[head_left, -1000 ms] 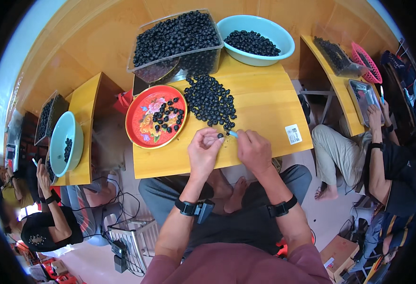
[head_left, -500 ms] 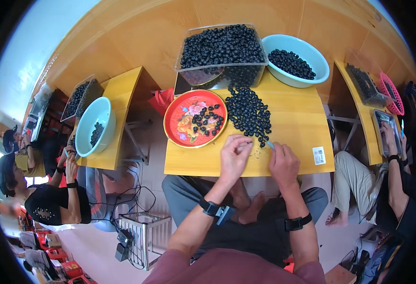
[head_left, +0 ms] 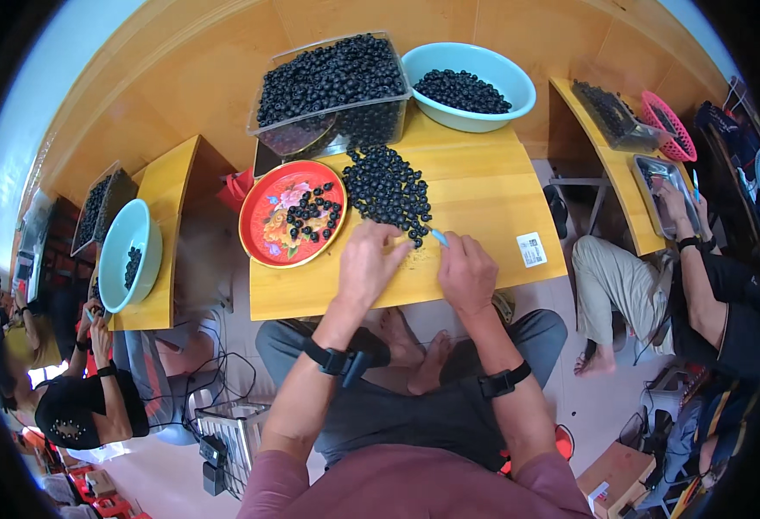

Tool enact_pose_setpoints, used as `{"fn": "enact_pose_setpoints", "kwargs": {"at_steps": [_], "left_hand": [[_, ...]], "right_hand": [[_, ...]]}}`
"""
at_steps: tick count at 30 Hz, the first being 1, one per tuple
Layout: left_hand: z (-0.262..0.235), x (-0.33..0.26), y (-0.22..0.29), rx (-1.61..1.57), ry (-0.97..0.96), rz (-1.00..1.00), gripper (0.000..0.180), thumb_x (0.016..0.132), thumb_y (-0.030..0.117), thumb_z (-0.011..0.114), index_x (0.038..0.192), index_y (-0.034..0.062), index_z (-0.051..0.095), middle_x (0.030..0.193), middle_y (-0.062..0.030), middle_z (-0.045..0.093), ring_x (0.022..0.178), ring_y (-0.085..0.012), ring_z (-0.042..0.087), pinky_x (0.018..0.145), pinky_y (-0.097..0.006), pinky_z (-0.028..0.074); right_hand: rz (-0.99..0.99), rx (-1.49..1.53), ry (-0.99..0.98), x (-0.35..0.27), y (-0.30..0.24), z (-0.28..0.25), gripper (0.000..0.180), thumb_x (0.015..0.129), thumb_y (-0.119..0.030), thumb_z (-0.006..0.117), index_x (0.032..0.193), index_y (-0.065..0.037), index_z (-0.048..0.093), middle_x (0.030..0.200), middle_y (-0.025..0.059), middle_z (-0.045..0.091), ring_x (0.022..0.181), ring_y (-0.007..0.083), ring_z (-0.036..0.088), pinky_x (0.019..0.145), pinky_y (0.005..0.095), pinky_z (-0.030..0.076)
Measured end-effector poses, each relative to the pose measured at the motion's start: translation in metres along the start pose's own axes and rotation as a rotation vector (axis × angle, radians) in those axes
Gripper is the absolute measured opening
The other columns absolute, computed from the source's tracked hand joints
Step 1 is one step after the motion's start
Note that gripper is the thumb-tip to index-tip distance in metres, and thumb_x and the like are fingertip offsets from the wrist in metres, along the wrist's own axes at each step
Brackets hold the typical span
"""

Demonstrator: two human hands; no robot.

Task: Sorting small black spherical components by hand and with a small plastic tool at a workstation.

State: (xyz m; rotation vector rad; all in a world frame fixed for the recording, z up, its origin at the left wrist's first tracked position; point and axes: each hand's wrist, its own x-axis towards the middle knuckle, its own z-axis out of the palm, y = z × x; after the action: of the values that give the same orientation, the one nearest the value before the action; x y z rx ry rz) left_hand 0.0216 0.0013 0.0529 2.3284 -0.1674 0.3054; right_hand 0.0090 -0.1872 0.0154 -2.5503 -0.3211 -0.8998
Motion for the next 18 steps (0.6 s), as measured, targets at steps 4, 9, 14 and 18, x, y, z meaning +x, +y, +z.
{"fn": "enact_pose_setpoints", "kwargs": {"at_steps": [4, 9, 14, 18], "left_hand": [[0.026, -0.003, 0.004, 0.067, 0.031, 0.178, 0.024, 0.084, 0.015, 0.083, 0.102, 0.0019, 0.074, 0.089, -0.0153, 0.066, 0.088, -0.0332, 0.065, 0.079, -0.043, 0.054], [0.027, 0.002, -0.001, 0.06, 0.003, 0.244, 0.02, 0.085, 0.006, 0.079, 0.104, 0.0008, 0.073, 0.091, -0.0157, 0.066, 0.085, -0.0323, 0.066, 0.078, -0.042, 0.056], [0.015, -0.008, -0.004, -0.249, 0.027, 0.02, 0.024, 0.085, -0.001, 0.077, 0.109, 0.0004, 0.075, 0.099, -0.0122, 0.068, 0.082, -0.0231, 0.068, 0.075, -0.035, 0.056], [0.028, -0.012, -0.004, -0.479, 0.09, -0.046, 0.022, 0.087, -0.001, 0.079, 0.11, -0.0006, 0.076, 0.103, -0.008, 0.069, 0.084, -0.0153, 0.068, 0.075, -0.03, 0.056]], "right_hand": [[0.012, 0.014, -0.01, 0.0, -0.001, -0.002, 0.012, 0.092, -0.012, 0.067, 0.103, -0.006, 0.067, 0.079, 0.0097, 0.058, 0.072, 0.0301, 0.065, 0.061, 0.044, 0.053], [0.023, 0.003, -0.012, 0.0, 0.0, -0.002, 0.011, 0.093, -0.012, 0.067, 0.102, -0.006, 0.067, 0.079, 0.0094, 0.059, 0.072, 0.0296, 0.065, 0.061, 0.044, 0.053], [0.019, -0.007, 0.012, 0.003, -0.002, -0.002, 0.01, 0.092, -0.011, 0.066, 0.101, -0.006, 0.068, 0.077, 0.0089, 0.058, 0.071, 0.0286, 0.064, 0.061, 0.0429, 0.053], [0.0, -0.031, -0.008, 0.003, 0.0, -0.004, 0.01, 0.091, -0.01, 0.065, 0.1, -0.006, 0.068, 0.077, 0.0087, 0.058, 0.071, 0.0278, 0.064, 0.06, 0.0427, 0.053]]}}
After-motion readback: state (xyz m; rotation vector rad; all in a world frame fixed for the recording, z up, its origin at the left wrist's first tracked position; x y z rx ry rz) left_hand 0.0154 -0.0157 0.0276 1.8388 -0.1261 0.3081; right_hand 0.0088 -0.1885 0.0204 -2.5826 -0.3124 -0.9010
